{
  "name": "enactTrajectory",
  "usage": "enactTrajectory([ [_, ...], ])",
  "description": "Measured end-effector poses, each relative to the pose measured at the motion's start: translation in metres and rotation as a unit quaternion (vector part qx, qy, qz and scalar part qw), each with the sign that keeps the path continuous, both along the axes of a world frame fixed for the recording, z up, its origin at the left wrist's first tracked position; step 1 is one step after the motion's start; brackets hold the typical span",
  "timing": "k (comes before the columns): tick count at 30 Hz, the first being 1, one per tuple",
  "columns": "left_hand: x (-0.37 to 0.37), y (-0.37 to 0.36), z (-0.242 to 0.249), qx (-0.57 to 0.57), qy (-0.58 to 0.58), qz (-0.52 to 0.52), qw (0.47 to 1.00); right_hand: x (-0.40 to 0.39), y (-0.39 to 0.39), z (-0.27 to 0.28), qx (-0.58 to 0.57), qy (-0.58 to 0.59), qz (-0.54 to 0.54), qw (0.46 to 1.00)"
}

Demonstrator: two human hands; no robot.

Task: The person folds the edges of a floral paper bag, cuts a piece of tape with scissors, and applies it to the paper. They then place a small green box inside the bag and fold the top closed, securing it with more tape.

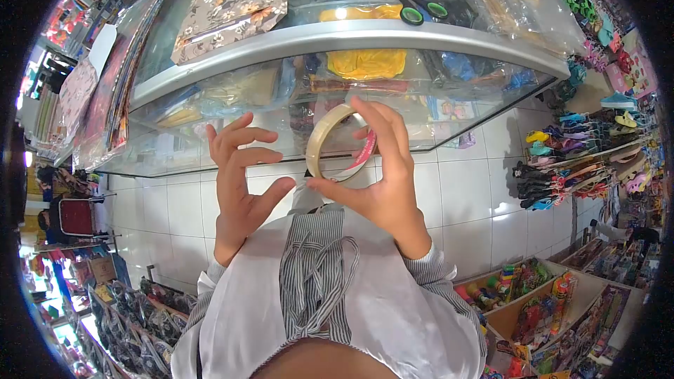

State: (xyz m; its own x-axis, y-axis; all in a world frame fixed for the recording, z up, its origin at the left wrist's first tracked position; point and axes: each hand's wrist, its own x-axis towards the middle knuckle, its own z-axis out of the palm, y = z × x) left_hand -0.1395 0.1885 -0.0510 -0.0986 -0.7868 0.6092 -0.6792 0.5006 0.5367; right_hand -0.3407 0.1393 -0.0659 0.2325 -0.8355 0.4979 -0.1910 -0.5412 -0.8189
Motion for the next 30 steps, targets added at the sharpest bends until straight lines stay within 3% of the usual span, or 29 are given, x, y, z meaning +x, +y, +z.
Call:
enactTrajectory([
  [10,-0.004,-0.014,0.005,-0.080,-0.080,0.034,0.993,-0.005,0.004,0.004,0.007,0.032,0.041,0.999],
  [30,-0.011,-0.016,0.000,-0.021,-0.104,0.041,0.994,-0.008,0.000,-0.001,0.017,0.035,0.035,0.999],
])
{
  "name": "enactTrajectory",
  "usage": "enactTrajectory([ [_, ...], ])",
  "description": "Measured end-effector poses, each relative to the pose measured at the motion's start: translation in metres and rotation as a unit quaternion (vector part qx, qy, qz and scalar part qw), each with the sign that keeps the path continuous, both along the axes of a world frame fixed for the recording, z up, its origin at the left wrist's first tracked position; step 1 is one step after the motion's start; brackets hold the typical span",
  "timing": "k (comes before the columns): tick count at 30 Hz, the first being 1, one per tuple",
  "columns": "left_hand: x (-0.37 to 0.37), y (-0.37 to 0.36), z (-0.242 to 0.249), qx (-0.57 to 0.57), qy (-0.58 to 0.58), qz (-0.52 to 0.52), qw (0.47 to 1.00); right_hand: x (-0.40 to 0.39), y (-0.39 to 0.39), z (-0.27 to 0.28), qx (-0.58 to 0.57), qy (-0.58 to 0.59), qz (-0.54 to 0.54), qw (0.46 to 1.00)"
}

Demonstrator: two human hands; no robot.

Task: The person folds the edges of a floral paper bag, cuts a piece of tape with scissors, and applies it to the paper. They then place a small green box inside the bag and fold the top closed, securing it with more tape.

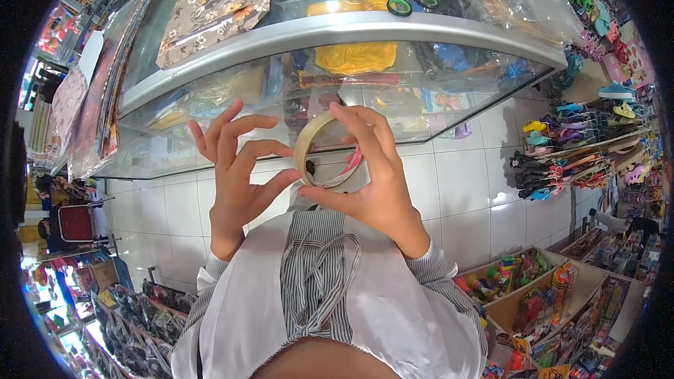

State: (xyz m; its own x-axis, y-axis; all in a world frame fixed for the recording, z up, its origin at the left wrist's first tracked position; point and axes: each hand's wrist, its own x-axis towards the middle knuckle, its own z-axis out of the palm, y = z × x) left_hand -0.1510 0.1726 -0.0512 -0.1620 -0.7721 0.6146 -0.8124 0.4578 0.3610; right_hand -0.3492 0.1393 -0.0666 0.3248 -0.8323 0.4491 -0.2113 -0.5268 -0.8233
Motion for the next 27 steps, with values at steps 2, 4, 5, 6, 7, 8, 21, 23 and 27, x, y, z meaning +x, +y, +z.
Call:
enactTrajectory([
  [2,0.002,-0.001,-0.005,-0.025,-0.007,0.017,1.000,0.000,-0.001,-0.001,-0.016,0.014,0.000,1.000],
  [4,0.006,-0.001,-0.009,-0.059,-0.021,0.041,0.997,0.001,-0.004,0.001,-0.033,0.023,-0.007,0.999],
  [5,0.006,0.000,-0.010,-0.070,-0.014,0.053,0.996,0.002,-0.004,0.003,-0.040,0.026,-0.013,0.999],
  [6,0.005,0.001,-0.011,-0.080,-0.007,0.064,0.995,0.003,-0.005,0.004,-0.048,0.030,-0.019,0.998],
  [7,0.005,0.002,-0.012,-0.090,0.001,0.076,0.993,0.003,-0.009,0.005,-0.063,0.030,-0.029,0.997],
  [8,0.004,0.002,-0.013,-0.102,0.005,0.088,0.991,0.003,-0.016,0.006,-0.077,0.030,-0.039,0.996],
  [21,0.033,-0.016,-0.001,-0.172,0.148,0.185,0.956,0.025,-0.124,0.054,0.063,-0.047,0.085,0.993],
  [23,0.031,-0.015,0.000,-0.139,0.135,0.188,0.963,0.025,-0.155,0.069,-0.026,0.048,0.022,0.998],
  [27,0.017,-0.025,-0.010,-0.106,0.167,0.139,0.970,0.030,-0.225,0.074,-0.163,0.239,-0.056,0.956],
])
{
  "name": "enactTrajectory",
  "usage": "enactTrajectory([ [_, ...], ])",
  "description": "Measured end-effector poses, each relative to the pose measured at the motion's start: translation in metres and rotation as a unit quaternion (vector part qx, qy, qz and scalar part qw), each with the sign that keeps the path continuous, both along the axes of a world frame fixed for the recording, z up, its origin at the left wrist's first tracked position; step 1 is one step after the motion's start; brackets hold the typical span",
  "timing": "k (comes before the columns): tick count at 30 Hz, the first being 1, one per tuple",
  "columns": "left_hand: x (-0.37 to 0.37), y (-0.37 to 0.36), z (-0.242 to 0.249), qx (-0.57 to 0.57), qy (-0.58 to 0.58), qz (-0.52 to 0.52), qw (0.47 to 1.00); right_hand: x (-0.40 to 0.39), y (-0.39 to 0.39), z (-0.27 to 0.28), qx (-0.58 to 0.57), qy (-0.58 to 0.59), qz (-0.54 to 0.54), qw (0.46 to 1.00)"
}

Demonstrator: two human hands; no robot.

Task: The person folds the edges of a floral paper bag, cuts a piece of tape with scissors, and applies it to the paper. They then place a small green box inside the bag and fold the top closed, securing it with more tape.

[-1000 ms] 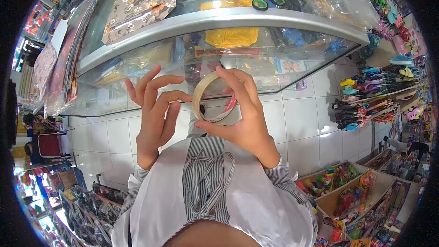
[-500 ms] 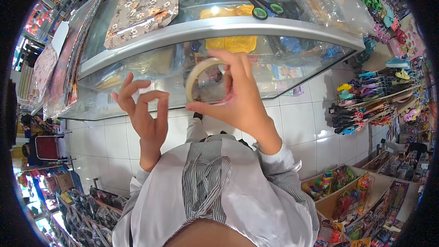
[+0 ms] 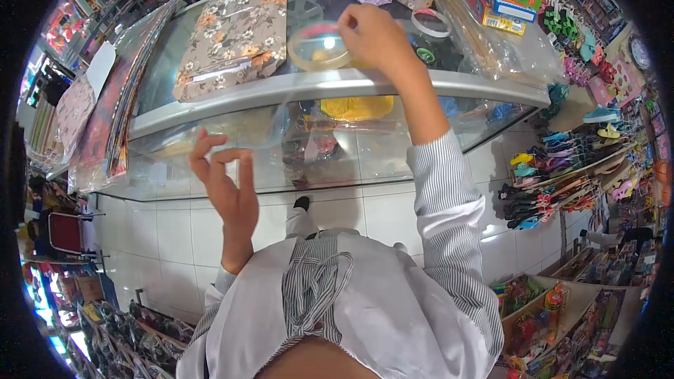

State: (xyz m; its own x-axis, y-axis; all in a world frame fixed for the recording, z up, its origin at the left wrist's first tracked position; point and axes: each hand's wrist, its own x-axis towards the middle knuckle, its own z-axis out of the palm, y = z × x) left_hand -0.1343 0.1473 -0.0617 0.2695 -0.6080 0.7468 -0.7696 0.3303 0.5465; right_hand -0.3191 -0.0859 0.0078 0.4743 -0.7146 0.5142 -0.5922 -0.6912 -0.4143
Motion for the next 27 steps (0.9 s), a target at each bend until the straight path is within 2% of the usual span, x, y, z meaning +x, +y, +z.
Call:
enactTrajectory([
  [4,-0.018,-0.004,-0.015,0.035,-0.006,-0.038,0.999,0.023,-0.028,-0.005,-0.130,0.094,-0.078,0.984],
  [5,-0.022,-0.005,-0.017,0.042,-0.003,-0.049,0.998,0.029,-0.024,-0.005,-0.110,0.089,-0.097,0.985],
  [9,-0.026,-0.006,-0.025,0.058,0.029,-0.094,0.993,0.043,-0.039,-0.028,-0.151,0.123,-0.133,0.972],
  [12,-0.021,-0.011,-0.018,0.096,0.050,-0.105,0.989,0.025,-0.048,-0.006,0.028,0.087,-0.021,0.996],
  [15,-0.014,-0.012,-0.015,0.103,0.106,-0.142,0.979,-0.015,-0.023,0.017,0.002,0.067,-0.032,0.997],
  [19,-0.008,-0.011,-0.021,0.045,0.180,-0.214,0.959,-0.068,0.015,0.021,0.051,0.154,-0.090,0.983],
  [22,-0.008,-0.013,-0.020,0.000,0.266,-0.277,0.923,-0.076,0.019,0.022,0.079,0.182,-0.102,0.975],
  [26,-0.002,-0.011,-0.014,0.034,0.287,-0.288,0.913,-0.079,0.006,0.021,0.051,0.238,-0.110,0.964],
  [27,-0.002,-0.011,-0.011,0.041,0.302,-0.295,0.905,-0.078,0.000,0.028,0.107,0.279,-0.127,0.946],
])
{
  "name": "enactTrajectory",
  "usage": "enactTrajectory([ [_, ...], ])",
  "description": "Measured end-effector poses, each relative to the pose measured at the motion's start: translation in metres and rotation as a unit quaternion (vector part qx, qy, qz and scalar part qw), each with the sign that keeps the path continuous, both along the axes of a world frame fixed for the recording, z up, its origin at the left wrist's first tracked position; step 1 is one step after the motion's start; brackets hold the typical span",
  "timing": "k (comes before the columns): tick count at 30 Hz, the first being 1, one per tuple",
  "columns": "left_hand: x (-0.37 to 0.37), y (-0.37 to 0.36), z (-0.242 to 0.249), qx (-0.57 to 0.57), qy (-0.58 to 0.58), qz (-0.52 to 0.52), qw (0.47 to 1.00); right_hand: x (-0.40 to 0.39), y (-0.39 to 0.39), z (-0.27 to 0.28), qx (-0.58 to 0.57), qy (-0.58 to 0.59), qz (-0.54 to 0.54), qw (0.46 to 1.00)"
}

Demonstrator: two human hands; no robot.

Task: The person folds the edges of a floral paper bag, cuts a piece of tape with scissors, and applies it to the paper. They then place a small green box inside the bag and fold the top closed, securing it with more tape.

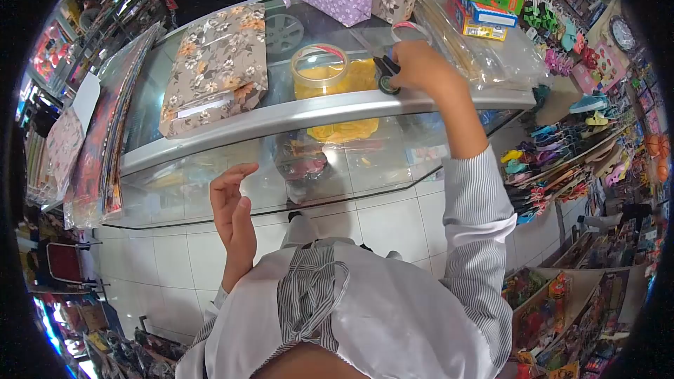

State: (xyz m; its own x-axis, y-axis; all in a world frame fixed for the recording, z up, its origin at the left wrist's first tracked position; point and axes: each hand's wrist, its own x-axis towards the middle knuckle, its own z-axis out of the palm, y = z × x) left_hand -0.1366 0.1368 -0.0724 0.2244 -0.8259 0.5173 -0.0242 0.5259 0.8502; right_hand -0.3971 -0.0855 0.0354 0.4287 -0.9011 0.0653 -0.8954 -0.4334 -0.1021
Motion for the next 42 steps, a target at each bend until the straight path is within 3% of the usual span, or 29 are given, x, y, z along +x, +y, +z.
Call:
enactTrajectory([
  [2,0.001,0.001,0.003,0.014,0.028,-0.015,0.999,0.005,-0.009,0.019,0.110,0.077,-0.059,0.989],
  [5,0.003,0.001,0.004,0.029,0.058,-0.028,0.997,-0.011,-0.027,0.027,0.192,0.115,-0.054,0.973],
  [8,0.006,0.002,0.004,0.044,0.066,-0.024,0.997,-0.034,-0.008,0.041,0.259,0.008,-0.071,0.963],
  [11,0.009,0.001,0.005,0.052,0.061,-0.010,0.997,-0.053,0.041,0.035,0.255,-0.209,-0.045,0.943],
  [15,0.014,-0.001,0.011,0.057,0.053,0.003,0.997,-0.040,0.107,-0.017,0.403,-0.401,0.133,0.812],
  [19,0.018,0.000,0.018,0.088,0.052,0.000,0.995,-0.001,0.135,-0.076,0.541,-0.362,0.245,0.718],
  [29,0.021,-0.002,0.021,0.105,0.062,0.012,0.992,0.058,0.117,-0.115,0.522,-0.506,0.245,0.642],
  [42,0.032,-0.008,0.017,0.125,0.069,0.032,0.989,0.070,0.121,-0.126,0.479,-0.559,0.220,0.640],
])
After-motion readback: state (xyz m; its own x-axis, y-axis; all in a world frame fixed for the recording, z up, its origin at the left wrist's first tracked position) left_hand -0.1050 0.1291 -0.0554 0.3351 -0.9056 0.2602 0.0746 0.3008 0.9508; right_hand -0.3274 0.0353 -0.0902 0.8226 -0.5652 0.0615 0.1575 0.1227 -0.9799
